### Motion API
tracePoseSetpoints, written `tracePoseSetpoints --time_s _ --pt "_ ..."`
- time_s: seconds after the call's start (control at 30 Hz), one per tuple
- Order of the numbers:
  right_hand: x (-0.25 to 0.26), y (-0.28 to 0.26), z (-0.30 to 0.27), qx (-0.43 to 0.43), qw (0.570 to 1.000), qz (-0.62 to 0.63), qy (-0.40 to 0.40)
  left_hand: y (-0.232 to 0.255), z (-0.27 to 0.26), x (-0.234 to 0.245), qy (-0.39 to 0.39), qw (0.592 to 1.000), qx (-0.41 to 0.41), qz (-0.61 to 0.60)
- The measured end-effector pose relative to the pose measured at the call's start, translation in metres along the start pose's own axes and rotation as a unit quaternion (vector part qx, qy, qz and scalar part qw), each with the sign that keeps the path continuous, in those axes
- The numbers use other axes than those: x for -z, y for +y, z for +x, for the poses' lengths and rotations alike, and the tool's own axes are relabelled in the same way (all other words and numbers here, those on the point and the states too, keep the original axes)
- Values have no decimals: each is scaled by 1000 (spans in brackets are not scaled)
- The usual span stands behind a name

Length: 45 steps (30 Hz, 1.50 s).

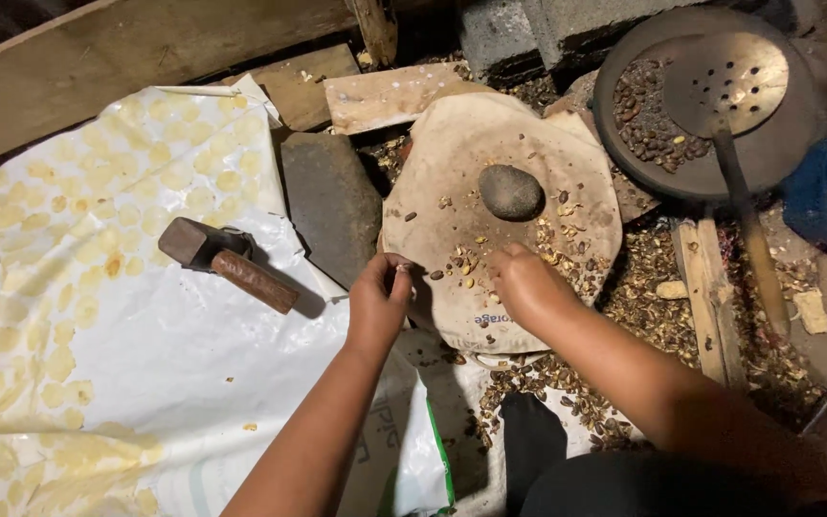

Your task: Flattening dough circles with a mallet and cracking nuts with a stone.

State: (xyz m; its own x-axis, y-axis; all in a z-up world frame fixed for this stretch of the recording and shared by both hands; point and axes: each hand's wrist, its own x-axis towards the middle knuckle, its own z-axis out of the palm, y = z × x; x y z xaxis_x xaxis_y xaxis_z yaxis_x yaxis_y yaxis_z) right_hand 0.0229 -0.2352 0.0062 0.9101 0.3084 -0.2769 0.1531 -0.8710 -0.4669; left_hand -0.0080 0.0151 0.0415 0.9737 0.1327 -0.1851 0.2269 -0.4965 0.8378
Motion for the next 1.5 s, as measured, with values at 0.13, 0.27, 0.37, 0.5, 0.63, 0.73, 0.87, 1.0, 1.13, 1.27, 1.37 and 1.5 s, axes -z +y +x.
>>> tracePoseSetpoints --time_s 0.13,0.27,0.37,0.5,0.63,0.73,0.87,1.0,1.13,1.27,1.37,1.5 --pt "23 -3 -2 -20 997 65 24 -21 -9 -5 10 996 83 -43" --pt "56 2 -14 -21 996 48 68 -3 -29 0 3 988 126 -83" --pt "66 5 -22 -50 998 34 30 -15 -33 -8 -35 986 129 -101" --pt "53 -7 -24 44 998 50 9 -18 -44 -20 -81 983 138 -87" --pt "-8 12 -10 139 986 -74 52 2 -54 -31 -124 980 141 -72" --pt "19 11 -31 74 993 74 55 15 -58 -48 -134 977 114 -117" --pt "64 -4 -67 -33 942 325 -79 34 -56 -78 -175 948 113 -242" --pt "71 2 -94 -22 922 379 -72 58 -69 -98 -204 901 129 -360" --pt "60 12 -116 -39 900 426 -83 42 -80 -112 -237 895 128 -355" --pt "29 37 -128 -122 905 389 -123 40 -76 -94 -271 916 116 -272" --pt "7 40 -150 -130 969 147 -149 19 -62 -72 -203 972 112 -27" --pt "-89 78 -166 -31 990 47 -128 14 -44 -43 -62 983 152 -79"
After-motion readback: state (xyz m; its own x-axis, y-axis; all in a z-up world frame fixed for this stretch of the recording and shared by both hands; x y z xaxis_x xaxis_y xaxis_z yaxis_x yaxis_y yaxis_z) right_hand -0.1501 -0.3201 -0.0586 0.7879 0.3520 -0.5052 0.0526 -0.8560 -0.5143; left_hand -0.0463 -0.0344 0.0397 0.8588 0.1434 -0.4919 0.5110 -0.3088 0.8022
